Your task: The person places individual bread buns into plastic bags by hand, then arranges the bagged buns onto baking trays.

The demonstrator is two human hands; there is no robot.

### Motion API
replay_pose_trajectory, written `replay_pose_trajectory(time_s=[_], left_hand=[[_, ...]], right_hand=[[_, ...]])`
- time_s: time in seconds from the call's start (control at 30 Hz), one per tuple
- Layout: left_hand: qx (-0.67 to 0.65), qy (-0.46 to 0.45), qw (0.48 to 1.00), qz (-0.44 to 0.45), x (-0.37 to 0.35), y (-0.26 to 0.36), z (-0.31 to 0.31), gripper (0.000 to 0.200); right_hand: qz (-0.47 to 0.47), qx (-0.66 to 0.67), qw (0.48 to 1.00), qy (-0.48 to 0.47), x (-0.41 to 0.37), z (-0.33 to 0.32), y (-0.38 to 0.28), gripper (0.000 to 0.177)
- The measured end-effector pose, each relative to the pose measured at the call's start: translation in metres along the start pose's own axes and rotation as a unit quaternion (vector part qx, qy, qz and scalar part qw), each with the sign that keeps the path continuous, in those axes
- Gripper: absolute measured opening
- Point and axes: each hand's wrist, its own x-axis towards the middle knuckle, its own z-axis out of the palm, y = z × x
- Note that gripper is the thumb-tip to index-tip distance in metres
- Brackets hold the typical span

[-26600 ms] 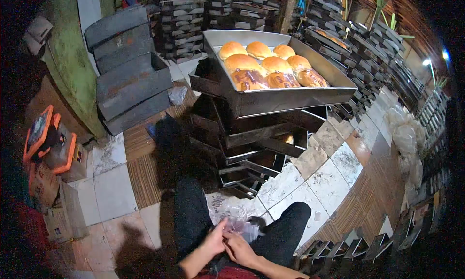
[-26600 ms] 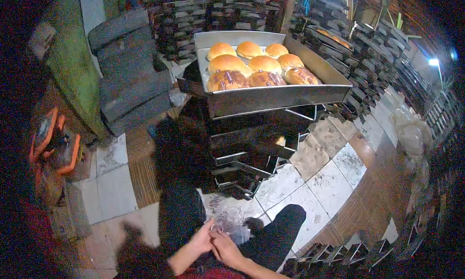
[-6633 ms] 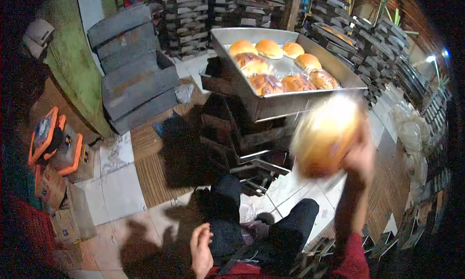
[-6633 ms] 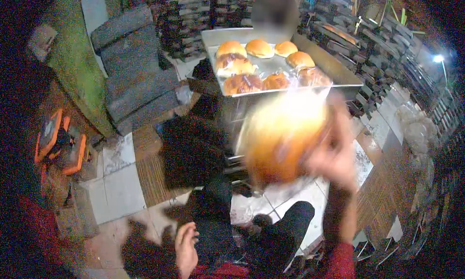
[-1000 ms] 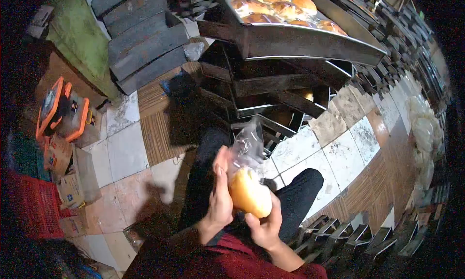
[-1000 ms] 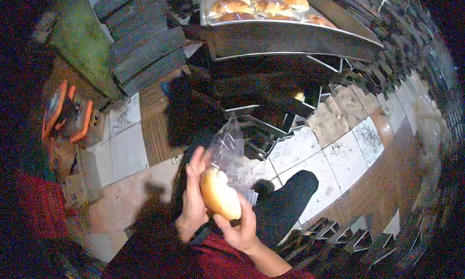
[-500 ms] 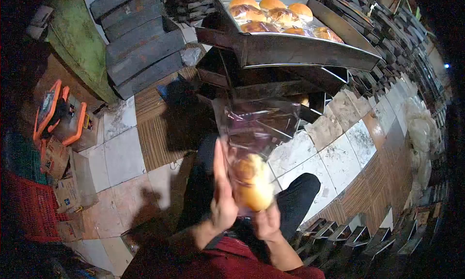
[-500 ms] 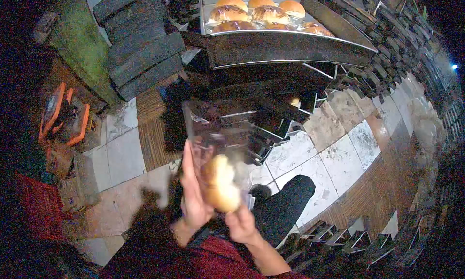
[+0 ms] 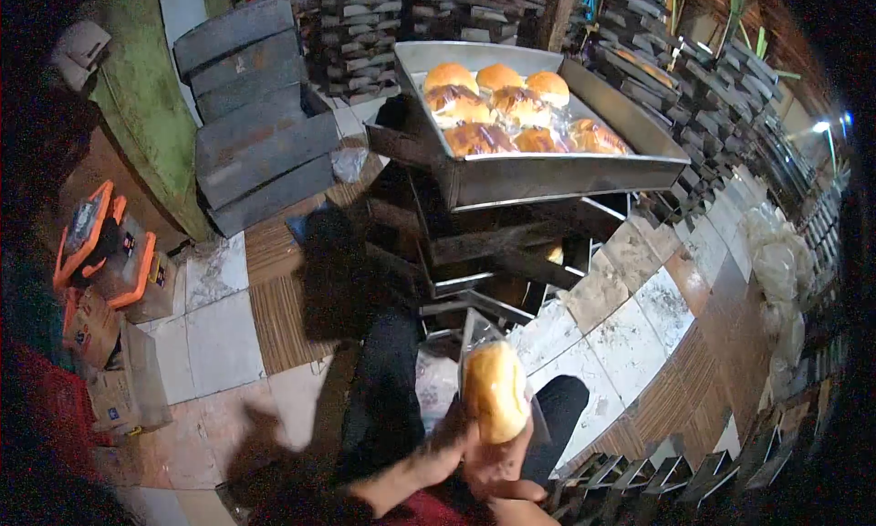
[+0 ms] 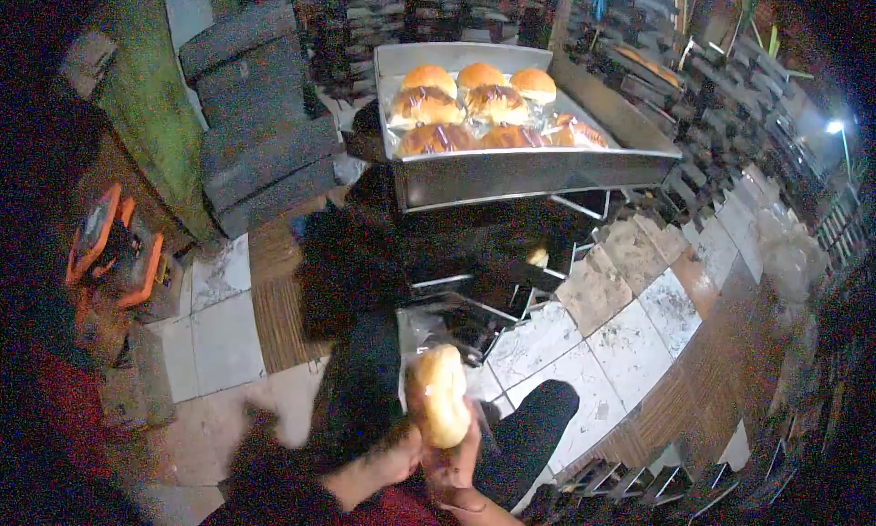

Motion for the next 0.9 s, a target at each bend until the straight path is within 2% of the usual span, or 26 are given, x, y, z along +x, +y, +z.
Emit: replay_pose_trajectory(time_s=[0.03,0.07,0.1,0.13,0.17,0.2,0.23,0.27,0.3,0.33,0.37,0.4,0.47,0.5,0.53,0.57,0.6,0.63,0.67,0.7,0.73,0.77,0.8,0.83,0.87,0.9], left_hand=[[-0.039,0.002,0.999,0.011,0.0,-0.005,-0.003,0.095],[-0.074,0.004,0.997,0.017,0.002,-0.006,-0.006,0.097],[-0.11,0.009,0.994,0.019,0.002,-0.006,-0.007,0.099],[-0.13,0.021,0.988,0.076,0.014,0.018,0.008,0.085],[-0.106,0.06,0.992,0.043,0.02,0.023,0.008,0.076],[-0.083,0.1,0.991,0.01,0.026,0.024,0.003,0.068],[-0.13,0.15,0.979,-0.037,0.033,0.02,-0.004,0.049],[-0.089,0.188,0.973,-0.1,0.028,0.02,-0.007,0.04],[-0.138,0.185,0.963,-0.139,0.028,0.026,-0.011,0.041],[-0.186,0.182,0.948,-0.182,0.025,0.031,-0.017,0.044],[-0.191,0.17,0.95,-0.179,0.028,0.024,-0.038,0.052],[-0.163,0.175,0.951,-0.194,0.027,0.038,-0.028,0.058],[-0.239,0.184,0.924,-0.234,0.03,0.029,-0.034,0.06],[-0.214,0.21,0.925,-0.236,0.035,0.017,-0.037,0.06],[-0.188,0.236,0.924,-0.235,0.04,0.006,-0.042,0.059],[-0.071,0.237,0.942,-0.225,0.042,0.002,-0.049,0.058],[-0.215,0.148,0.938,-0.227,0.05,-0.013,-0.067,0.06],[-0.22,0.159,0.944,-0.186,0.042,0.01,-0.039,0.061],[-0.22,0.169,0.949,-0.148,0.037,0.036,-0.011,0.062],[-0.235,0.164,0.953,-0.095,0.038,0.041,-0.011,0.063],[-0.239,0.1,0.964,-0.058,0.037,0.05,-0.011,0.06],[-0.219,0.097,0.971,0.009,0.039,0.054,-0.005,0.06],[-0.195,0.097,0.973,0.071,0.039,0.057,0.001,0.06],[-0.152,0.085,0.978,0.114,0.039,0.06,0.008,0.06],[-0.15,0.084,0.979,0.114,0.04,0.061,0.007,0.06],[-0.161,0.086,0.976,0.117,0.042,0.061,0.003,0.058]], right_hand=[[-0.181,-0.277,0.936,-0.117,-0.001,-0.011,0.001,0.058],[-0.146,-0.211,0.937,-0.237,0.001,0.013,-0.016,0.07],[-0.149,-0.299,0.919,-0.207,0.011,-0.005,-0.005,0.077],[-0.151,-0.384,0.894,-0.174,0.019,-0.012,0.002,0.087],[-0.266,-0.607,0.7,-0.265,0.02,-0.017,-0.001,0.092],[-0.299,-0.7,0.588,-0.275,0.027,0.004,0.0,0.091],[-0.261,-0.723,0.569,-0.292,0.029,0.012,-0.005,0.086],[-0.223,-0.744,0.549,-0.31,0.029,0.017,-0.011,0.081],[-0.229,-0.743,0.548,-0.31,0.025,0.021,-0.018,0.081],[-0.248,-0.756,0.501,-0.342,0.017,0.024,-0.026,0.068],[-0.266,-0.766,0.452,-0.372,0.012,0.024,-0.029,0.056],[-0.271,-0.765,0.452,-0.37,0.014,0.015,-0.023,0.056],[-0.322,-0.82,0.4,-0.252,0.032,-0.018,-0.004,0.031],[-0.385,-0.78,0.438,-0.227,0.051,-0.017,0.004,0.019],[-0.321,-0.781,0.481,-0.235,0.05,-0.015,0.008,0.016],[-0.349,-0.777,0.436,-0.289,0.039,-0.009,0.008,0.017],[-0.373,-0.77,0.387,-0.345,0.021,0.0,0.005,0.019],[-0.387,-0.754,0.386,-0.365,0.006,-0.004,0.008,0.031],[-0.399,-0.692,0.502,-0.331,-0.004,-0.003,0.012,0.032],[-0.393,-0.717,0.517,-0.253,-0.014,0.0,0.001,0.032],[-0.388,-0.735,0.527,-0.177,-0.017,0.001,-0.011,0.031],[-0.359,-0.731,0.565,-0.131,-0.007,0.001,-0.012,0.029],[-0.362,-0.726,0.572,-0.125,0.005,0.002,-0.013,0.023],[-0.191,-0.652,0.723,-0.128,0.011,-0.01,-0.01,0.021],[-0.012,-0.539,0.833,-0.126,0.015,-0.021,-0.008,0.02],[0.009,-0.497,0.857,-0.138,0.017,-0.023,-0.008,0.019]])
